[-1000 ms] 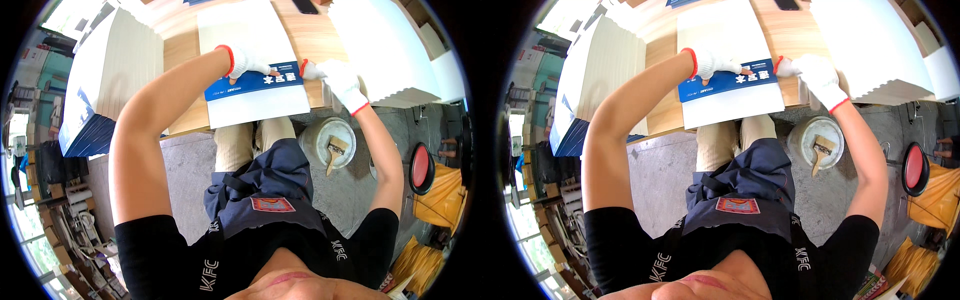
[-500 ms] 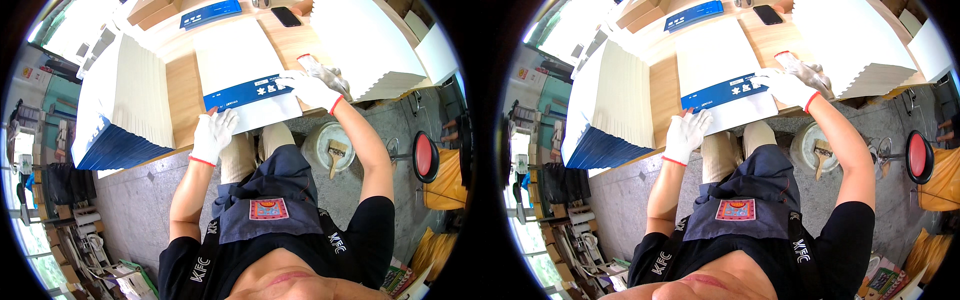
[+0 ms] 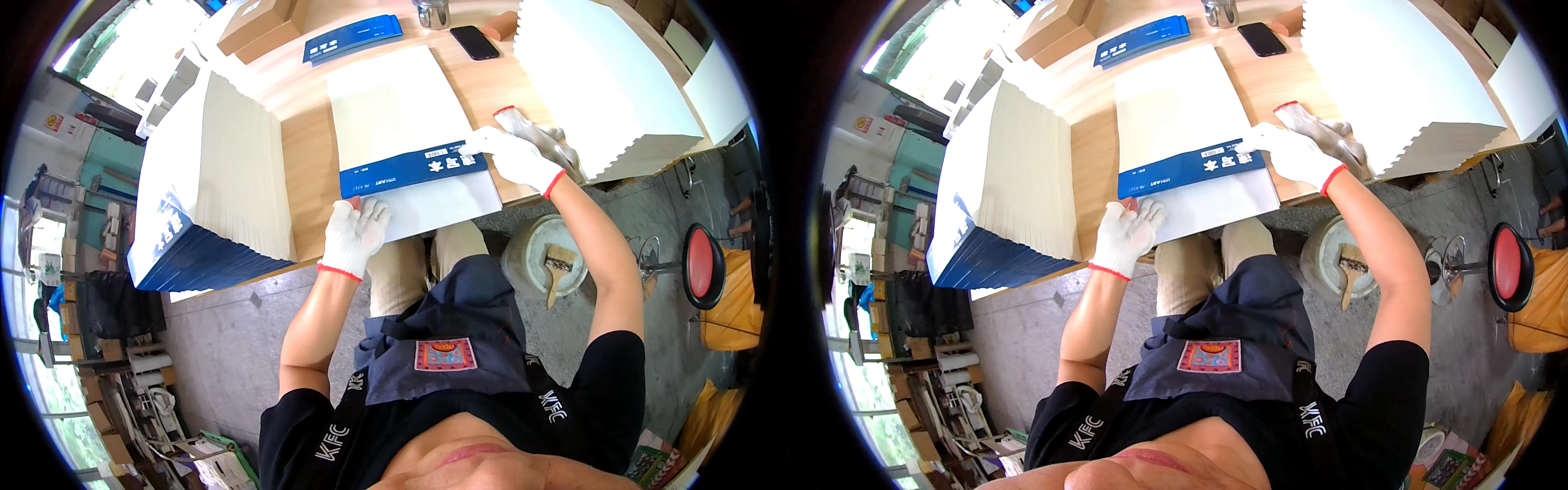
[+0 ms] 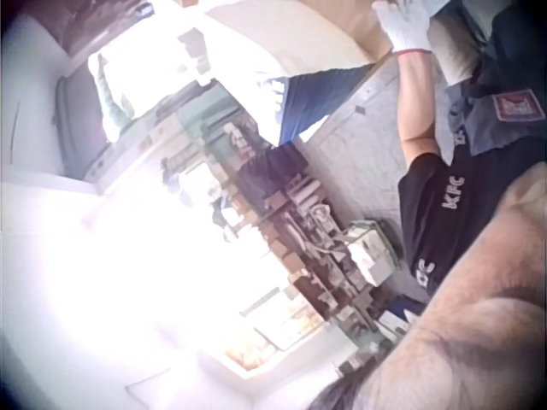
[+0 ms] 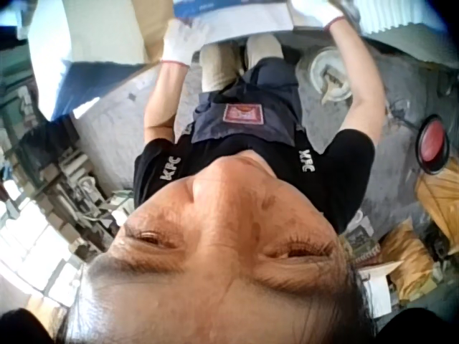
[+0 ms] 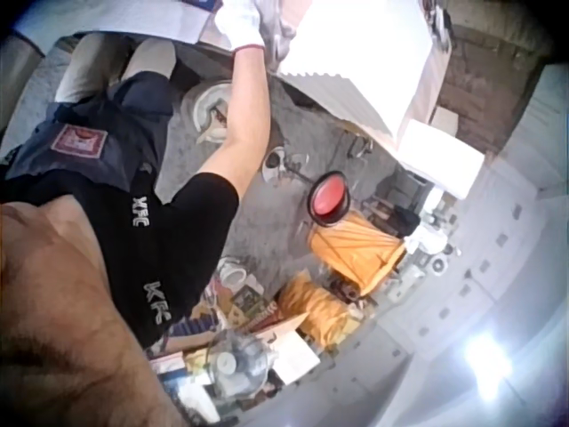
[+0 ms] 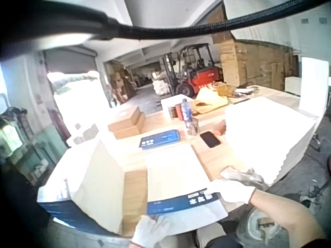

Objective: The person stacks logbooks by taking one from a pile, folding its blue cover over a white interior sheet, and placing it on a growing stack on a table.

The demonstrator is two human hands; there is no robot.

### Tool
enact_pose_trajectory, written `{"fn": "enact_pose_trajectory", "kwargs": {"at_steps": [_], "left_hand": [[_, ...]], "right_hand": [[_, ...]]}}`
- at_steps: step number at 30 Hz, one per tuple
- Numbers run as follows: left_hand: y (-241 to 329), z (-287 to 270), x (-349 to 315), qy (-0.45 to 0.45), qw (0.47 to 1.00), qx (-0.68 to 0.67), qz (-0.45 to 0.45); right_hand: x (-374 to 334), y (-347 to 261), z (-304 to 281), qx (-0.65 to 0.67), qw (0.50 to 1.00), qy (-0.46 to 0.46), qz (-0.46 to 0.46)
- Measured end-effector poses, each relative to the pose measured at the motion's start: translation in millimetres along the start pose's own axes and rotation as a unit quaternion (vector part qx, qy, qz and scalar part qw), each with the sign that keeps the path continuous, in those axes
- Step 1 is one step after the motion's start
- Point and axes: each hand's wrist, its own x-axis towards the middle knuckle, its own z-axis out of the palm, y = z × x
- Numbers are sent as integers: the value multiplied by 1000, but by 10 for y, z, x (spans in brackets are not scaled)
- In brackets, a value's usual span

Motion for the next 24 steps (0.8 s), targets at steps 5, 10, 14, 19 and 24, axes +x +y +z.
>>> {"fn": "enact_pose_trajectory", "kwargs": {"at_steps": [5,10,14,19,24], "left_hand": [[-73,245,310,-74,990,120,4],[93,282,283,-41,988,144,41],[234,352,256,-62,984,165,16],[321,522,-110,-95,979,170,66],[513,503,-790,-255,912,247,206]], "right_hand": [[295,456,-81,72,994,44,72],[910,92,-378,272,882,62,380],[1226,377,-168,551,766,96,317],[1214,553,-165,437,890,80,106],[670,-572,-420,597,763,204,140]]}}
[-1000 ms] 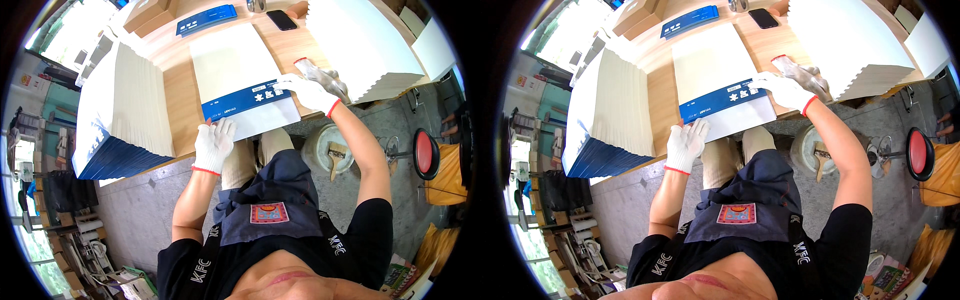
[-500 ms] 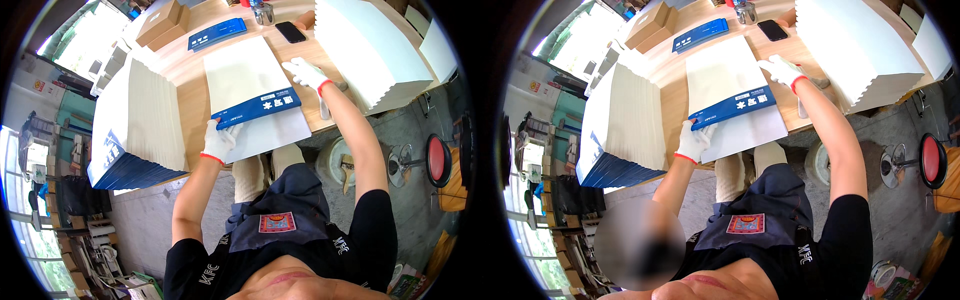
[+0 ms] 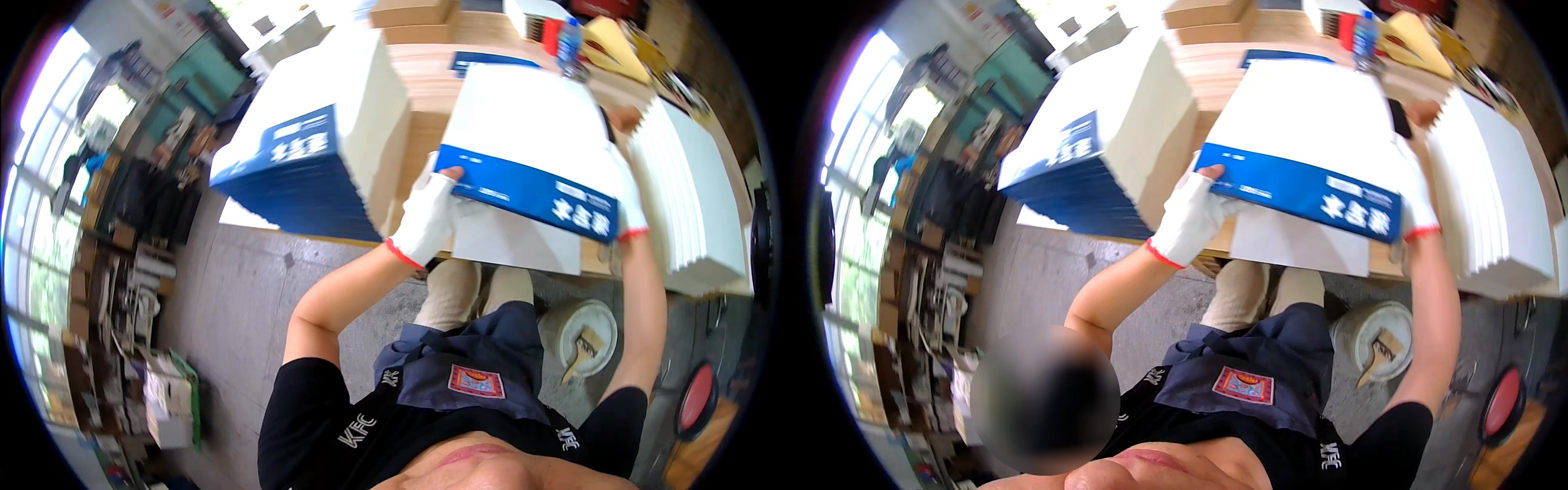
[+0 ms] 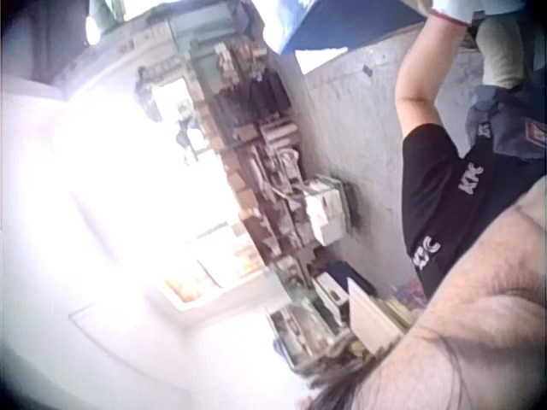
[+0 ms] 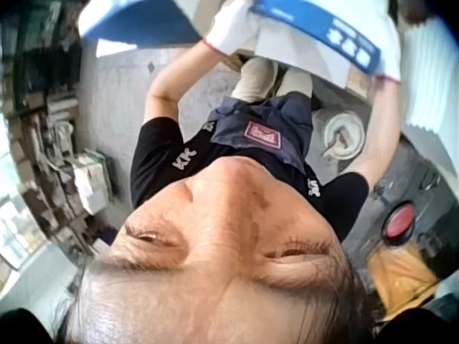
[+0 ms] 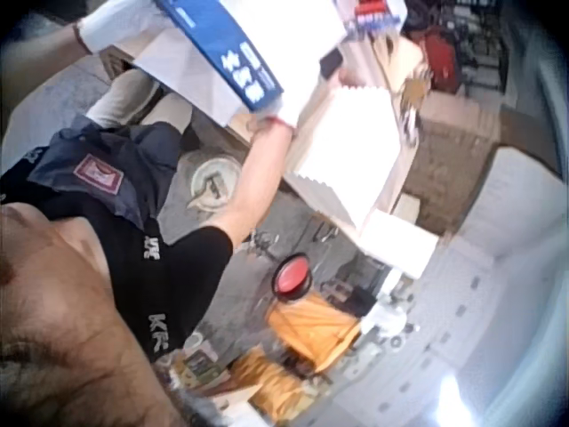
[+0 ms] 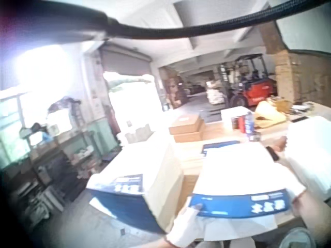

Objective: The person stacks logbooks by taking one from a pile, folding its blue cover over a white interior sheet, and placing it on a growing stack on a table.

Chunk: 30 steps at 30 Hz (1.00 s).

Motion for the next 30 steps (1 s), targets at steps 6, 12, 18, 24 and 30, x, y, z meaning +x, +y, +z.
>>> {"fn": "enact_pose_trajectory", "kwargs": {"at_steps": [6,12,18,24,30], "left_hand": [[941,-322,-760,30,929,304,207],[2166,-1147,-733,109,879,271,376],[2764,-2253,-449,316,698,629,134],[2540,-2109,-450,351,693,620,113],[2583,-2195,-426,343,695,619,127]], "right_hand": [[-202,-288,989,53,984,-139,-98],[967,125,2482,-310,754,-94,-571],[770,306,3560,-519,825,-96,-201],[840,423,3410,-562,803,-129,-147],[686,449,3427,-538,820,-101,-168]]}}
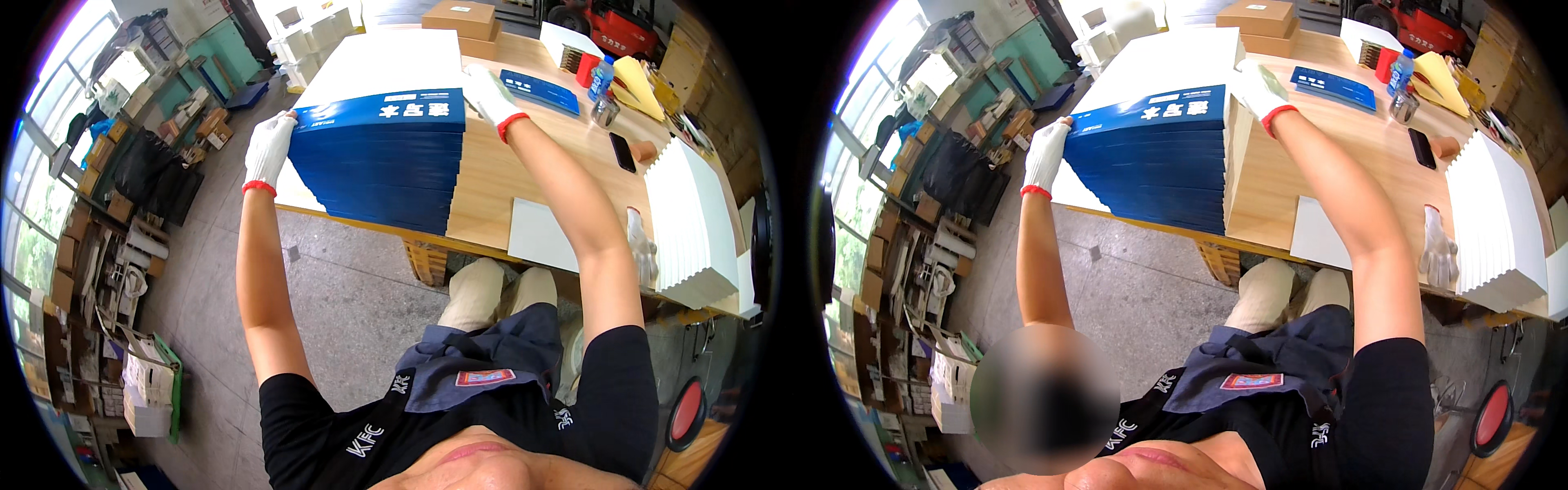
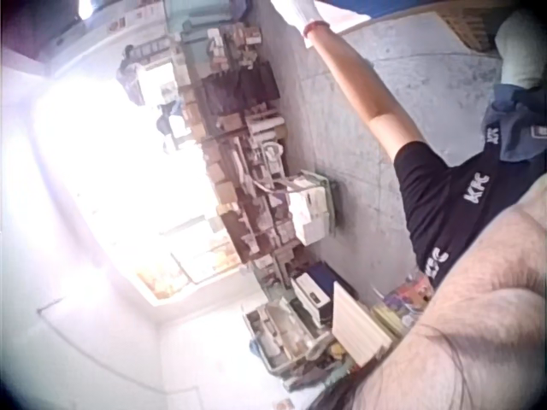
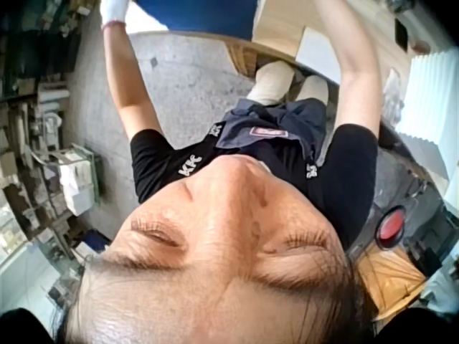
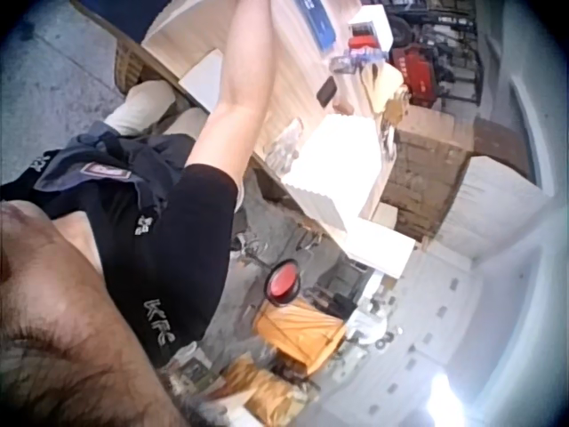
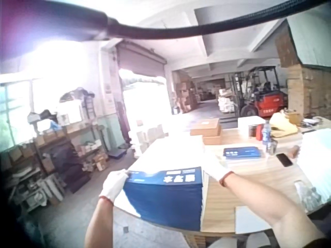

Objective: The person stacks logbooks by taking one from a pile, folding its blue cover over a white interior sheet, and placing it on a growing stack on a table.

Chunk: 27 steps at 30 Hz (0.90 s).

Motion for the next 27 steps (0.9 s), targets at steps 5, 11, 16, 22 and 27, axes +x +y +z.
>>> {"fn": "enact_pose_trajectory", "kwargs": {"at_steps": [5,11,16,22,27], "left_hand": [[-33,0,82,34,990,108,79],[1130,592,-764,201,875,-91,432],[2093,1552,-1621,-151,825,-228,495],[3309,2799,-2647,-462,692,-248,496],[4119,3620,-3329,-727,587,-356,30]], "right_hand": [[-128,-25,-127,-5,999,-28,-46],[-435,711,-206,130,983,-16,-128],[-1688,1071,-530,123,989,-71,-34],[-2884,1792,-1280,131,989,-71,-4],[-3470,1904,-1758,161,972,-108,130]]}}
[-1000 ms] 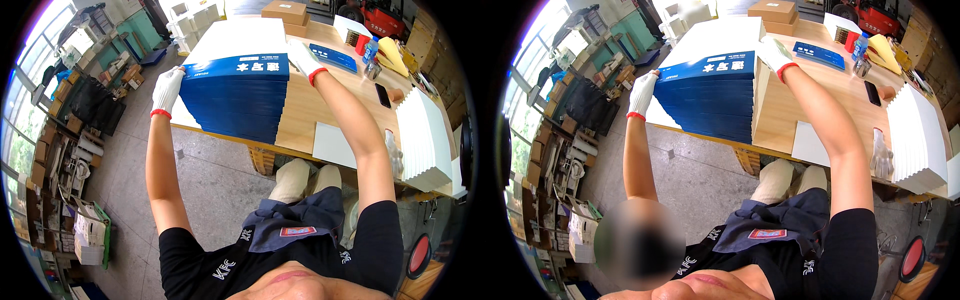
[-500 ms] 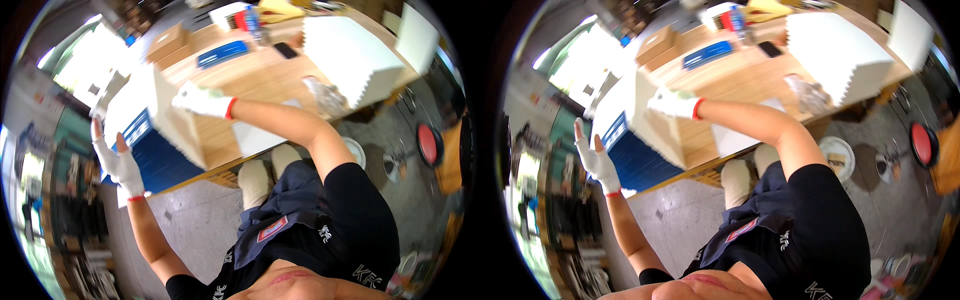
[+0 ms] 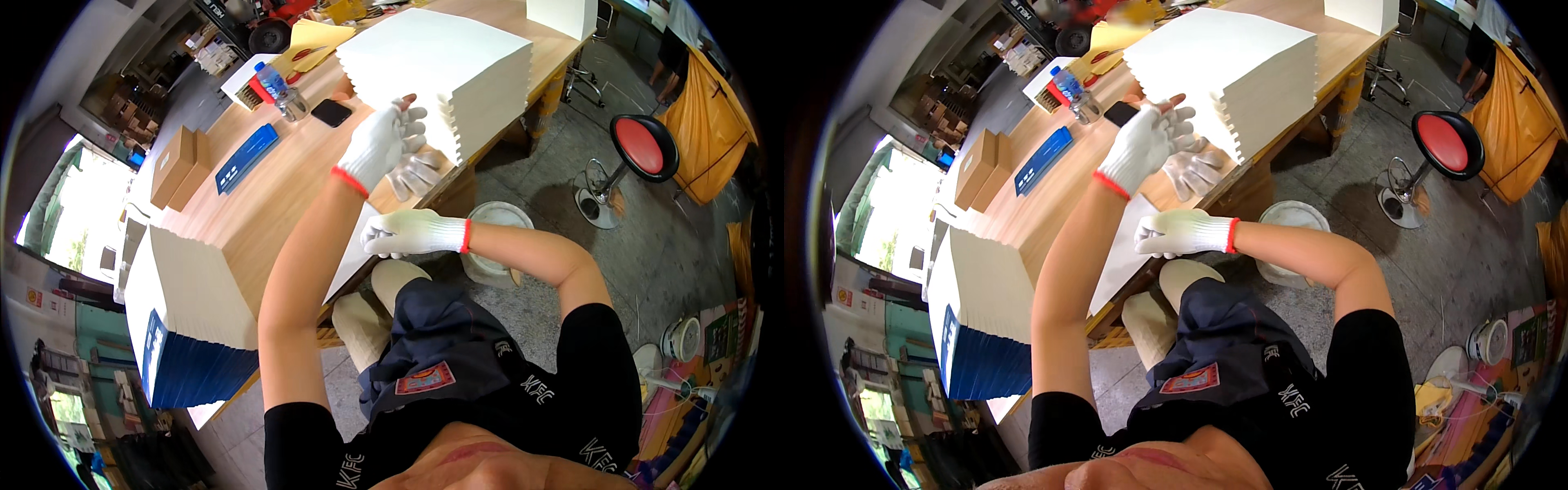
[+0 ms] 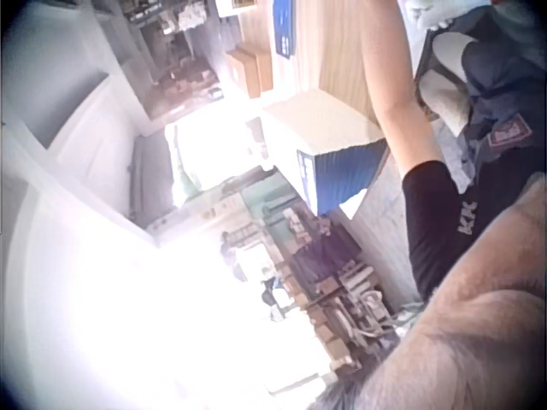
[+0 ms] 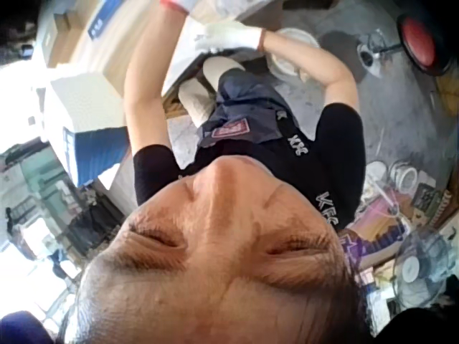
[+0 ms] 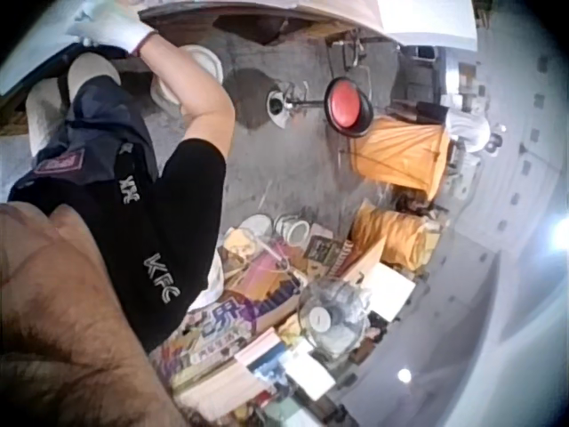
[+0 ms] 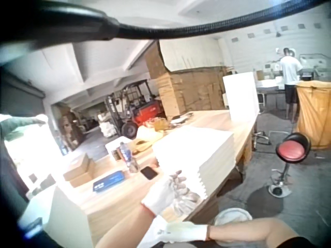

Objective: The person stacks logbooks by taking one from a pile, folding its blue cover over a white interior sheet, and placing it on a growing stack on a table.

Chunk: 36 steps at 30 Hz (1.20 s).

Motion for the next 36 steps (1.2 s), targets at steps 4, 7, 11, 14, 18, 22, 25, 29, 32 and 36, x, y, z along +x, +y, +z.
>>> {"fn": "enact_pose_trajectory", "kwargs": {"at_steps": [4,7,11,14,18,22,25,29,32,36], "left_hand": [[111,232,442,43,986,-151,-57],[128,180,592,12,978,-192,-85],[143,248,588,49,977,-190,-88],[223,183,607,3,966,-226,-126],[354,138,702,-10,924,-331,-192],[443,222,766,88,944,-281,-146],[490,278,870,126,943,-292,-100],[500,374,1024,113,927,-343,-105],[371,548,1085,111,974,-176,-90],[297,576,1306,204,966,-155,19]], "right_hand": [[-214,256,-143,48,998,13,36],[-334,459,-214,83,995,26,44],[-402,556,-257,121,992,29,38],[-430,600,-292,145,989,30,25],[-489,664,-313,166,985,38,32],[-544,706,-320,175,983,35,40],[-544,724,-320,171,984,36,36],[-592,763,-344,175,983,45,30],[-606,826,-335,191,980,50,20],[-601,765,-311,193,980,46,19]]}}
